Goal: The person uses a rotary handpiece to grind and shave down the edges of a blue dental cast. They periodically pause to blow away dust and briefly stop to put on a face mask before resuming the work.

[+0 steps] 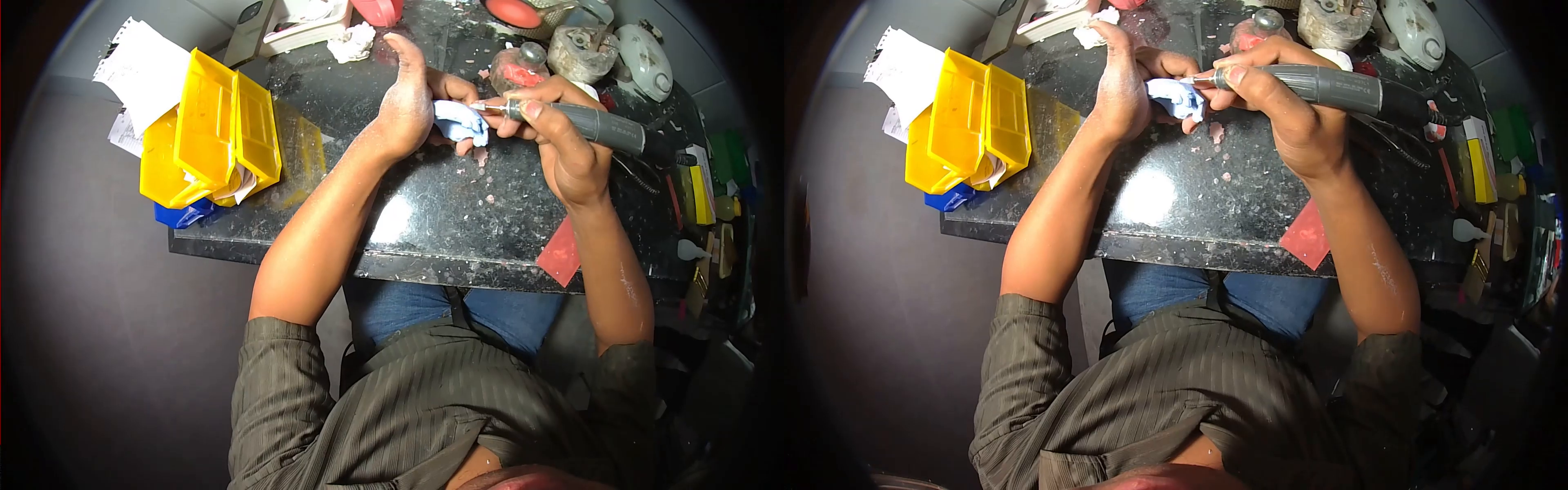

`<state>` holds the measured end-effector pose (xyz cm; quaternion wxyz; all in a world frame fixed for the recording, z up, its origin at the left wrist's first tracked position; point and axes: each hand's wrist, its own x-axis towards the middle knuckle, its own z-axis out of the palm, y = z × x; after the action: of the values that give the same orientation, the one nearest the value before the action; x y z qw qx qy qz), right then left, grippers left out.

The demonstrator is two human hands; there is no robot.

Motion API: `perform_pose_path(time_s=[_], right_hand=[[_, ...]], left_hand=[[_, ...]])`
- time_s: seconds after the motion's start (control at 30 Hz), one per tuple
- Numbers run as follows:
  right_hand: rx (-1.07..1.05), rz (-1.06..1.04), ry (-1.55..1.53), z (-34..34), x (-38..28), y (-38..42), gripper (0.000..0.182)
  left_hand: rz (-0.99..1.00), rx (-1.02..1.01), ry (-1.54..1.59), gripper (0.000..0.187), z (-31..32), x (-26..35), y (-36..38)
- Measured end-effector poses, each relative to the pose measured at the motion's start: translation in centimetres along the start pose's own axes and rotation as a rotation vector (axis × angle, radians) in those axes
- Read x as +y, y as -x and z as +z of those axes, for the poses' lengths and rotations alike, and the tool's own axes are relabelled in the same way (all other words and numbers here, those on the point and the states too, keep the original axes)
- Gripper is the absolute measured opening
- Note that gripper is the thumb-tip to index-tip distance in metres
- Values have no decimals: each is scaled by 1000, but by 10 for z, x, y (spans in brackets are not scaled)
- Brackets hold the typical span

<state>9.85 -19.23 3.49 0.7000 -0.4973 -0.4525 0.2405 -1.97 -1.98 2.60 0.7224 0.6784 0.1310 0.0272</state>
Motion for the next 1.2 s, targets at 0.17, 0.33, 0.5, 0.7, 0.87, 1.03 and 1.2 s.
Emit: perform_pose_path(time_s=[0.17,0.33,0.5,0.7,0.87,1.03,1.2], right_hand=[[-20,35,-35,0,1,0,18],[-46,50,-47,0,0,1,19],[-56,47,-50,1,1,1,20],[-75,21,-27,0,4,0,20],[-63,46,-71,3,1,0,21],[-73,29,-30,-2,1,0,21],[-58,45,-47,2,2,0,21]], left_hand=[[13,3,-72,136,1,4,4],[-23,3,-47,135,0,0,2],[14,-62,-63,135,-6,-5,-1],[16,-41,-64,133,-6,-7,-1],[7,-38,-3,132,-5,-6,-1],[7,-32,-11,132,-6,-5,0],[6,-19,-15,133,-6,-7,-1]])
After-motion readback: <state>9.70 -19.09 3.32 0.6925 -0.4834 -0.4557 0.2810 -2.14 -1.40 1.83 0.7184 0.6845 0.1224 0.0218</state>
